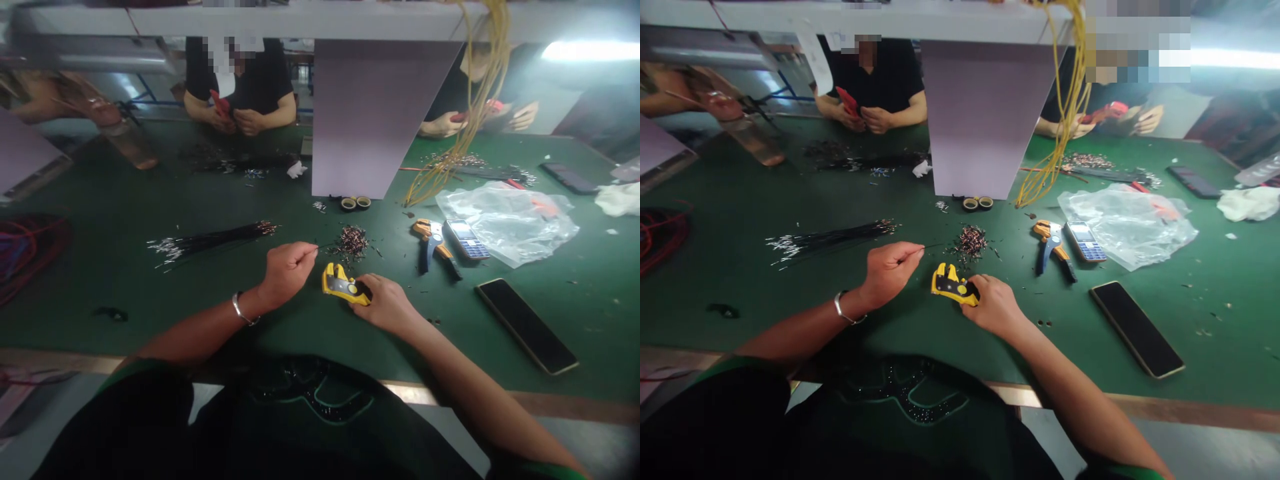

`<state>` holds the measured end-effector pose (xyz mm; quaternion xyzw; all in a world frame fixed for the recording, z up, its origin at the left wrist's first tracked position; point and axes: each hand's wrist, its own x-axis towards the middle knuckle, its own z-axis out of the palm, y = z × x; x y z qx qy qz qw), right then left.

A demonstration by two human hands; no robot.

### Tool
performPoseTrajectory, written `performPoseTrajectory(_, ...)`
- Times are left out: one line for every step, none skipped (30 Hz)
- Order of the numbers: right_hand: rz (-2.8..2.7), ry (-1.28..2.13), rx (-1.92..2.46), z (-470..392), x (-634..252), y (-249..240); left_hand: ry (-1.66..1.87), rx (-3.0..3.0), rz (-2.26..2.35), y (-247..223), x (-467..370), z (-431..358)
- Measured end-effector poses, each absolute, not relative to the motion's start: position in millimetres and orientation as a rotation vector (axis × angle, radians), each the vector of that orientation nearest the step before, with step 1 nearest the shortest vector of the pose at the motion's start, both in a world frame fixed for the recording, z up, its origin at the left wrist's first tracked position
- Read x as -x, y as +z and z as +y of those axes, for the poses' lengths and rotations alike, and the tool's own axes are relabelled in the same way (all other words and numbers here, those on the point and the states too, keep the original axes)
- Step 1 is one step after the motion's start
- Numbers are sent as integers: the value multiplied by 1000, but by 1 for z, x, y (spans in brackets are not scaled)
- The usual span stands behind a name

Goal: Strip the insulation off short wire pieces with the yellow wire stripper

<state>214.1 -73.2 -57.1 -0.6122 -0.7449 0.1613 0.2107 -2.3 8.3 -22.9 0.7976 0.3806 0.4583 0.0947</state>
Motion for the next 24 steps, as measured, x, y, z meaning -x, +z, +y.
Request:
performPoseTrajectory(-2118,398,1696,-73,-214,-59,1374,-2412,1110,-23,2,8)
performPoseTrajectory(-2158,360,1694,-74,-213,-60,1384,-2455,1089,-23,1,8)
performPoseTrajectory(-2193,334,1692,-74,-213,-61,1392,-2495,1059,-24,1,7)
performPoseTrajectory(-2222,319,1689,-74,-214,-60,1403,-2527,1021,-24,0,7)
performPoseTrajectory(-2246,313,1680,-75,-214,-59,1415,-2549,988,-25,0,7)
performPoseTrajectory(-2264,314,1664,-76,-214,-58,1430,-2566,960,-26,-1,7)
performPoseTrajectory(-2278,317,1647,-77,-214,-56,1447,-2582,944,-27,-1,7)
performPoseTrajectory(-2286,319,1630,-78,-214,-54,1464,-2602,934,-28,-1,6)
performPoseTrajectory(-2291,321,1619,-78,-215,-52,1476,-2630,931,-29,-1,6)
performPoseTrajectory(-2294,322,1612,-79,-214,-50,1484,-2664,933,-30,-2,6)
performPoseTrajectory(-2295,323,1609,-79,-214,-48,1493,-2700,932,-31,-2,6)
performPoseTrajectory(-2291,327,1608,-80,-214,-46,1501,-2732,925,-31,-2,5)
performPoseTrajectory(-2279,340,1603,-79,-215,-45,1516,-2754,913,-32,-2,5)
performPoseTrajectory(-2255,362,1592,-79,-215,-45,1535,-2769,895,-32,-2,4)
performPoseTrajectory(-2213,392,1572,-78,-215,-44,1553,-2777,871,-32,-1,3)
performPoseTrajectory(-2156,426,1542,-78,-215,-43,1569,-2782,839,-32,-1,3)
performPoseTrajectory(-2081,468,1503,-77,-216,-43,1576,-2788,804,-32,-1,2)
performPoseTrajectory(-1995,527,1458,-77,-216,-42,1570,-2796,773,-33,-1,0)
performPoseTrajectory(-1895,607,1414,-77,-216,-42,1556,-2807,742,-33,-1,-1)
performPoseTrajectory(-1785,708,1376,-77,-216,-41,1544,-2819,712,-34,-2,-3)
performPoseTrajectory(-1669,829,1342,-77,-216,-40,1538,-2829,685,-35,-3,-5)
performPoseTrajectory(-1551,957,1309,-78,-216,-39,1533,-2840,657,-35,-4,-7)
performPoseTrajectory(-1439,1076,1274,-78,-215,-38,1531,-2849,625,-36,-5,-9)
performPoseTrajectory(-1342,1172,1240,-79,-215,-37,1525,-2858,590,-36,-6,-10)
